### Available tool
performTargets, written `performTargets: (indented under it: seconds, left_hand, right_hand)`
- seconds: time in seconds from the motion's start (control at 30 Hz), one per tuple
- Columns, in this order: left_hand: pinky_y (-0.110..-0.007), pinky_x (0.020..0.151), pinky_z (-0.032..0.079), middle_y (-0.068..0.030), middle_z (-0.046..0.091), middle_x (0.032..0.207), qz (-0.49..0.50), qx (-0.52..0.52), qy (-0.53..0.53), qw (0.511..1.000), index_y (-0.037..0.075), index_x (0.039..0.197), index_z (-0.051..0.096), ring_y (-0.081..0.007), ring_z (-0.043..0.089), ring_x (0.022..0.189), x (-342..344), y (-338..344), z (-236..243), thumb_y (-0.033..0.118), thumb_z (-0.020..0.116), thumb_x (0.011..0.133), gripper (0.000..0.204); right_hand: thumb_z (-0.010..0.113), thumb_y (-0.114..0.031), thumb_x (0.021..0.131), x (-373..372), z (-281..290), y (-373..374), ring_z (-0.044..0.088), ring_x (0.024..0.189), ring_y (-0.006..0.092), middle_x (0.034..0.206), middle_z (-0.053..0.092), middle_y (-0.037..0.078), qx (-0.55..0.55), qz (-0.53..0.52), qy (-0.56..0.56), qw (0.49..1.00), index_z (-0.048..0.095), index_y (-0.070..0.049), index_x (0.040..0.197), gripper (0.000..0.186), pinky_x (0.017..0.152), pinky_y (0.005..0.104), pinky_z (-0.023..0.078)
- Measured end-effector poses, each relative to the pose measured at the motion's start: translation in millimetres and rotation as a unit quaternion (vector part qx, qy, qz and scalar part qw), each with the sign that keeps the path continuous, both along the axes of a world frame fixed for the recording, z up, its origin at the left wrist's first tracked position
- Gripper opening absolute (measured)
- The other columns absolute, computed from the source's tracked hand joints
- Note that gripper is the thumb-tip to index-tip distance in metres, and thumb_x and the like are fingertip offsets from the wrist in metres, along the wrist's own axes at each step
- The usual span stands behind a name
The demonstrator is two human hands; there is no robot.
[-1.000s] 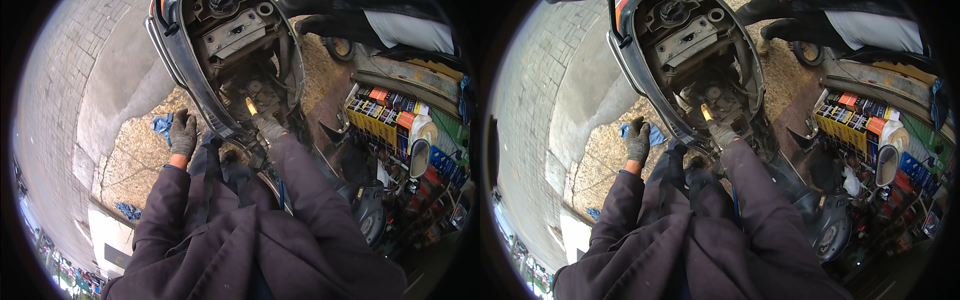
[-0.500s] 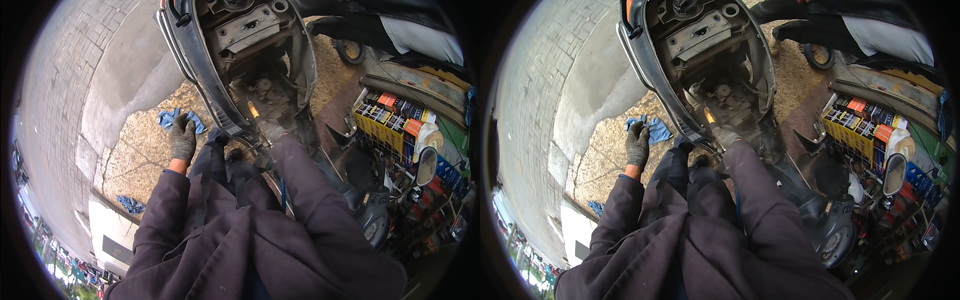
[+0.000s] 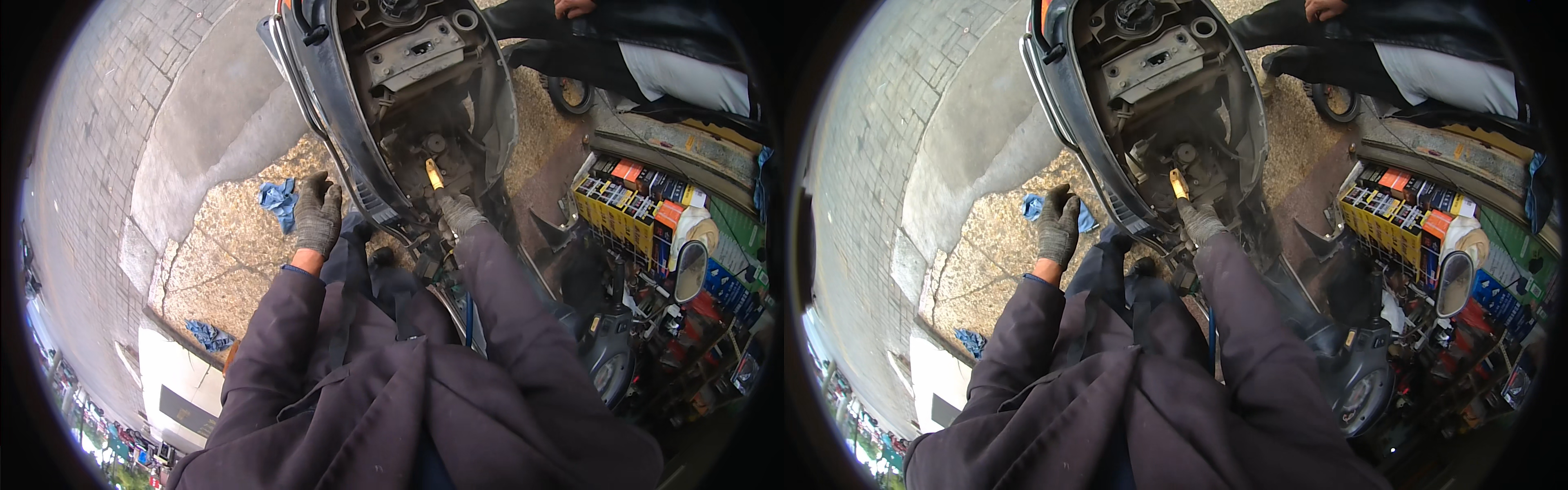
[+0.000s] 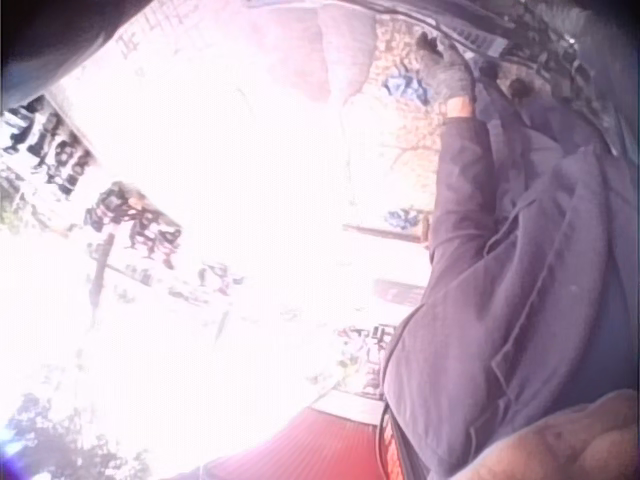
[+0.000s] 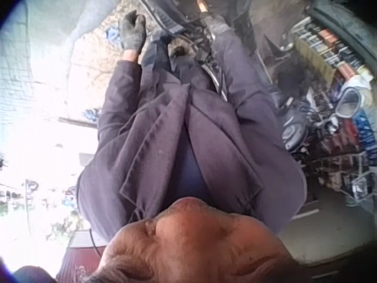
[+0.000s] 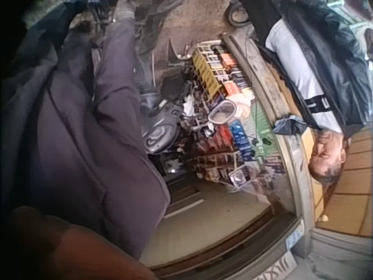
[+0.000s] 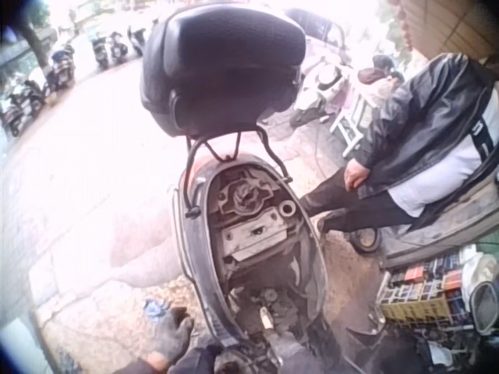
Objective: The person works on a scooter's engine area, using a cordless impact driver to remove fasteners, then a hammer and screwdriver to loosen and remove components. The person removes a metal cover and continues to adjust internal parts with both hands.
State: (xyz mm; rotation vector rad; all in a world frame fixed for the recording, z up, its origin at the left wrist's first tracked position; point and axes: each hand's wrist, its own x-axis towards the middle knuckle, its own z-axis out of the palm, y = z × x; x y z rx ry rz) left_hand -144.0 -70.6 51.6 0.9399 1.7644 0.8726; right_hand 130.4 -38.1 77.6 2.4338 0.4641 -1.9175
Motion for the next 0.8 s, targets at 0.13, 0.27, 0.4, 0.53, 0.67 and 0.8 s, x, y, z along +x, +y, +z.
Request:
performTargets:
  seconds: [0.13, 0.27, 0.4, 0.53, 0.67, 0.8]
  left_hand:
    - [-0.033, 0.083, 0.050, -0.0151, 0.067, 0.101, 0.023, -0.011, 0.005, 1.000, -0.001, 0.121, 0.056, -0.0211, 0.064, 0.092, -9.5, -9.0, -6.6, 0.013, 0.062, 0.092, 0.033]
    - [-0.032, 0.082, 0.050, -0.0133, 0.066, 0.100, 0.056, -0.036, -0.037, 0.997, -0.001, 0.122, 0.055, -0.0196, 0.062, 0.092, -19.8, -19.6, -13.5, 0.013, 0.063, 0.092, 0.033]
    - [-0.032, 0.083, 0.049, -0.0129, 0.066, 0.101, 0.067, -0.030, -0.030, 0.997, 0.000, 0.121, 0.055, -0.0192, 0.062, 0.093, -24.4, -30.0, -20.8, 0.013, 0.063, 0.092, 0.033]
    - [-0.034, 0.085, 0.049, -0.0144, 0.066, 0.103, 0.062, -0.027, -0.009, 0.998, 0.001, 0.122, 0.055, -0.0223, 0.063, 0.094, -27.8, -38.6, -29.4, 0.015, 0.062, 0.093, 0.033]
    - [-0.036, 0.086, 0.049, -0.0159, 0.066, 0.104, 0.049, -0.046, 0.015, 0.998, 0.001, 0.123, 0.055, -0.0255, 0.064, 0.095, -31.7, -44.9, -36.0, 0.018, 0.061, 0.093, 0.034]
    - [-0.035, 0.085, 0.049, -0.0152, 0.066, 0.102, 0.063, -0.043, -0.007, 0.997, 0.001, 0.123, 0.054, -0.0239, 0.063, 0.094, -35.5, -49.6, -39.0, 0.017, 0.060, 0.094, 0.034]
  right_hand:
    - [0.058, -0.048, 0.094, -2.7, -5.0, 3.7, 0.042, 0.033, 0.0163, 0.051, 0.051, 0.006, -0.023, -0.003, 0.016, 1.000, 0.055, -0.009, 0.111, 0.042, 0.032, 0.0327, 0.029]
    - [0.059, -0.049, 0.093, -6.3, -8.5, 0.5, 0.042, 0.033, 0.0161, 0.051, 0.051, 0.006, -0.022, 0.008, -0.006, 1.000, 0.055, -0.009, 0.107, 0.042, 0.033, 0.0329, 0.029]
    - [0.060, -0.050, 0.093, -7.6, -11.8, -0.2, 0.042, 0.033, 0.0156, 0.051, 0.051, 0.006, -0.022, 0.032, -0.030, 0.999, 0.055, -0.010, 0.101, 0.042, 0.033, 0.0332, 0.029]
    - [0.059, -0.051, 0.093, -4.8, -14.1, 3.8, 0.042, 0.034, 0.0154, 0.052, 0.050, 0.005, 0.000, 0.033, -0.013, 0.999, 0.054, -0.011, 0.099, 0.040, 0.033, 0.0325, 0.028]
    - [0.058, -0.052, 0.093, -0.4, -14.3, 6.3, 0.043, 0.035, 0.0155, 0.054, 0.052, 0.006, 0.003, 0.007, -0.005, 1.000, 0.053, -0.010, 0.099, 0.043, 0.033, 0.0335, 0.030]
    - [0.057, -0.053, 0.093, 3.3, -15.6, 9.6, 0.044, 0.036, 0.0154, 0.056, 0.054, 0.005, 0.019, 0.003, -0.011, 1.000, 0.050, -0.012, 0.100, 0.043, 0.033, 0.0339, 0.030]
